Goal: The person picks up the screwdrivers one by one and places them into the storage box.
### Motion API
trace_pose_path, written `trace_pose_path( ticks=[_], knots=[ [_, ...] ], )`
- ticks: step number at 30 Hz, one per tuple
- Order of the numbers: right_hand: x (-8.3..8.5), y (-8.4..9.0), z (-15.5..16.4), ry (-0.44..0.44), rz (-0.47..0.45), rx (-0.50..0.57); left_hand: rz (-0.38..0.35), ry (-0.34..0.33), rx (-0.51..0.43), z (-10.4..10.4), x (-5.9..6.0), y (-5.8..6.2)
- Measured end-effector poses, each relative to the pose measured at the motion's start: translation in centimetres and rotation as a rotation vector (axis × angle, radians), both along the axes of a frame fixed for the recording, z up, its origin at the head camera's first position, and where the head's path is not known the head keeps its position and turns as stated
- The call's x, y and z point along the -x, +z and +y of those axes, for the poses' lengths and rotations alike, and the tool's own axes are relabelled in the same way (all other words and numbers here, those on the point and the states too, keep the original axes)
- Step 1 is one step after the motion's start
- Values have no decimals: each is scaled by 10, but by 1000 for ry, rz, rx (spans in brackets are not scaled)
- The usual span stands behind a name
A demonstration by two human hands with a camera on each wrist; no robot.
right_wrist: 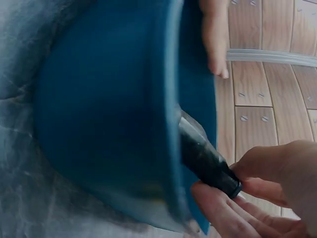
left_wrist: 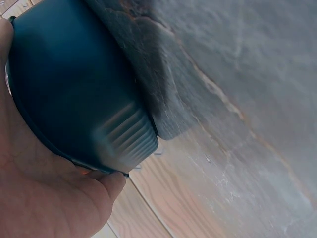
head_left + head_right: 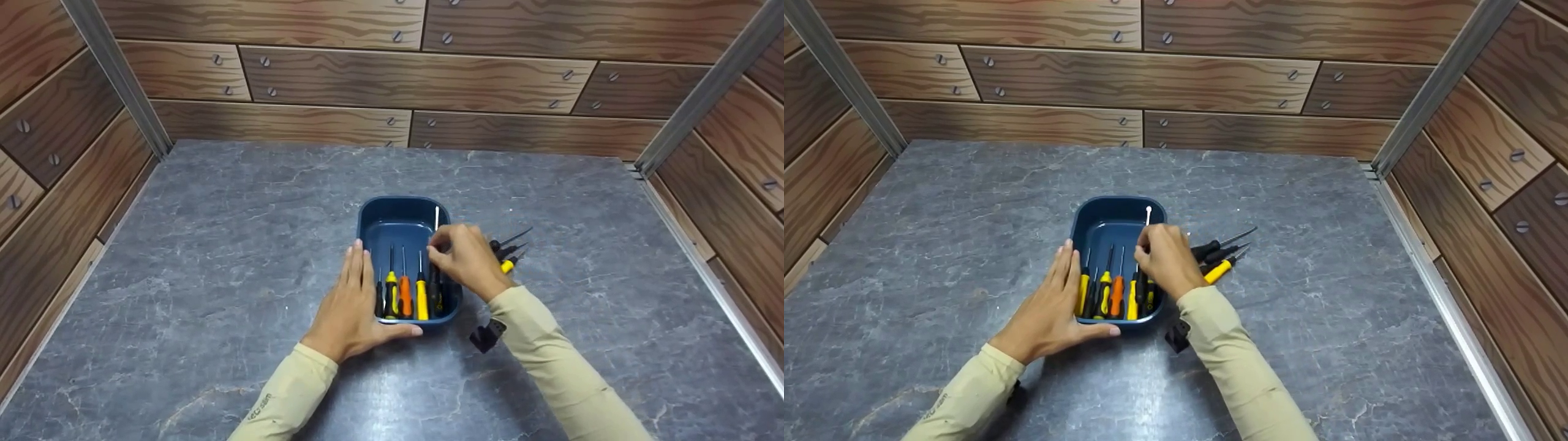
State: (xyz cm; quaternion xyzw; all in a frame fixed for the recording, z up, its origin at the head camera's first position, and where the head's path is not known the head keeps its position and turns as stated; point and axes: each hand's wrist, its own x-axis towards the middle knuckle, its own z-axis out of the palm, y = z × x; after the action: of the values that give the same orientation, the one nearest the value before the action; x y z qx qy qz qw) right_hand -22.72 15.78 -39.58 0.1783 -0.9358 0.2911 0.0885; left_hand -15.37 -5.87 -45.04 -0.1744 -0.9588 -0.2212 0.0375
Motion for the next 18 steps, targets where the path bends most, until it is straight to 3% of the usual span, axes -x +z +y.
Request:
trace_pose_path(
  ticks=[8,18],
  knots=[
    [-1,-9,-8,-6,-36,-82,16,-4,-7,0,0,0],
    [-4,-15,-14,38,19,-170,12,-3,-5,0,1,-1]
  ],
)
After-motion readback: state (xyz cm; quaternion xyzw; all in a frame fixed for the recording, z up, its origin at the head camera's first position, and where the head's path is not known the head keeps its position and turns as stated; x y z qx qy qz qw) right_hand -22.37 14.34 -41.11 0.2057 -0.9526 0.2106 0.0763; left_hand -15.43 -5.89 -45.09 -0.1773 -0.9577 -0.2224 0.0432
